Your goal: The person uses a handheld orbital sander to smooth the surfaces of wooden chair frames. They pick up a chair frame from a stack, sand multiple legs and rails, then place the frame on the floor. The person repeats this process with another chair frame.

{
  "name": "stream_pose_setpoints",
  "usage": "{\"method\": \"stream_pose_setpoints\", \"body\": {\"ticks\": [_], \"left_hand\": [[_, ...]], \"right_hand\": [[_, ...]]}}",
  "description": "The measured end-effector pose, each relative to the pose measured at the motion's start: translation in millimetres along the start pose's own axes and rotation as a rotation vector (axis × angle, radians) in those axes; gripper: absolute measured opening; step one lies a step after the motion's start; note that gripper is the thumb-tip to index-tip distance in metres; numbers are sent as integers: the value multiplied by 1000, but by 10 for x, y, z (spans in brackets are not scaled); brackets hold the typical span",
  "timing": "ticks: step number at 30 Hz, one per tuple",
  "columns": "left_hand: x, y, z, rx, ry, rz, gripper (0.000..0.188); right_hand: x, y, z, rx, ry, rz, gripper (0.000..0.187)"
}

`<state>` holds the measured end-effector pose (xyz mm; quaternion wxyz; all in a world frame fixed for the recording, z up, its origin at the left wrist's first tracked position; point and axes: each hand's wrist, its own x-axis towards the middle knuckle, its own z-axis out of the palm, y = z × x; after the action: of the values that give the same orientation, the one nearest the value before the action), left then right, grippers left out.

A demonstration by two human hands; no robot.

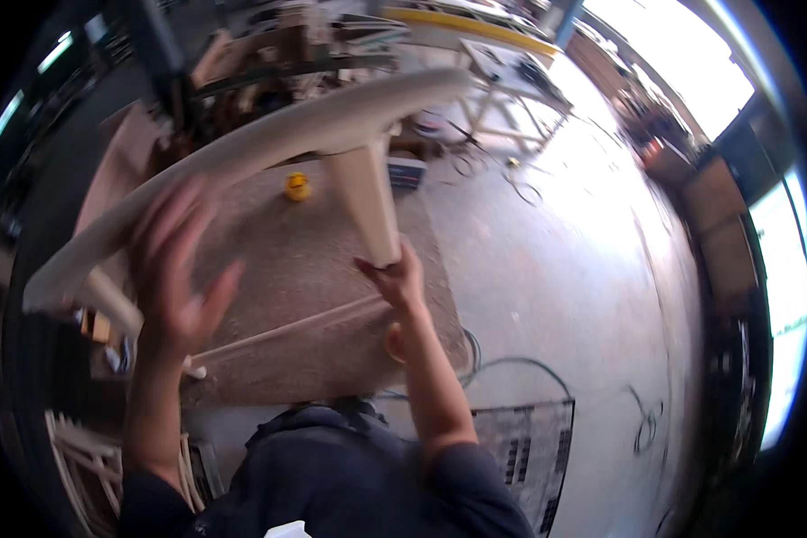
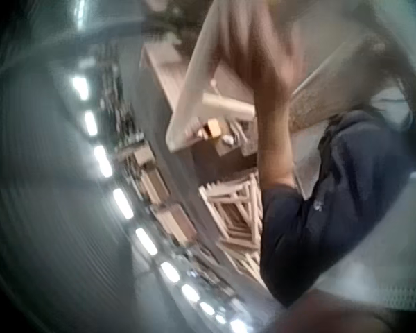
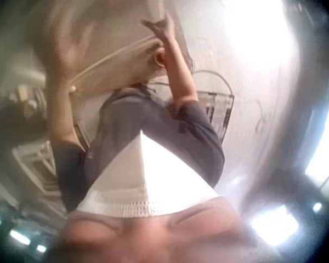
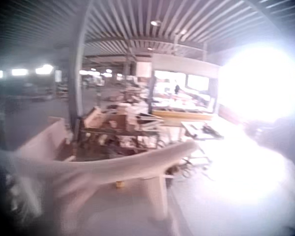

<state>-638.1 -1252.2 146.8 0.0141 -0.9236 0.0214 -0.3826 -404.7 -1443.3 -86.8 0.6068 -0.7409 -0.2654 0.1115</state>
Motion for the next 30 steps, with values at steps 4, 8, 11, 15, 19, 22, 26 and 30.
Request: {"method": "stream_pose_setpoints", "body": {"ticks": [4,8,11,15,19,22,26,30], "left_hand": [[-2177,-294,-483,353,304,-458,84],[-3673,-1037,-445,-130,274,-982,74],[-3303,-1351,-429,-240,89,-1109,57],[-3411,-1693,-739,-729,174,-1009,57],[-2465,-1634,-817,-1491,93,-730,64],[-2022,-434,-853,-1654,29,-638,61],[-1588,548,-263,-2128,-34,-476,61],[-1300,1900,-39,-2551,-224,-435,53]], "right_hand": [[-214,164,244,123,131,-136,41],[-454,244,277,124,131,-161,33],[-501,-207,183,-13,345,-303,39],[-721,-1363,-230,-80,527,-397,46],[-987,-2937,-863,-224,823,-726,92],[-1743,-2955,-697,-315,1065,-883,107],[-3321,-1985,-532,-677,1257,-490,116],[-4453,-1348,-301,89,1248,-23,81]]}}
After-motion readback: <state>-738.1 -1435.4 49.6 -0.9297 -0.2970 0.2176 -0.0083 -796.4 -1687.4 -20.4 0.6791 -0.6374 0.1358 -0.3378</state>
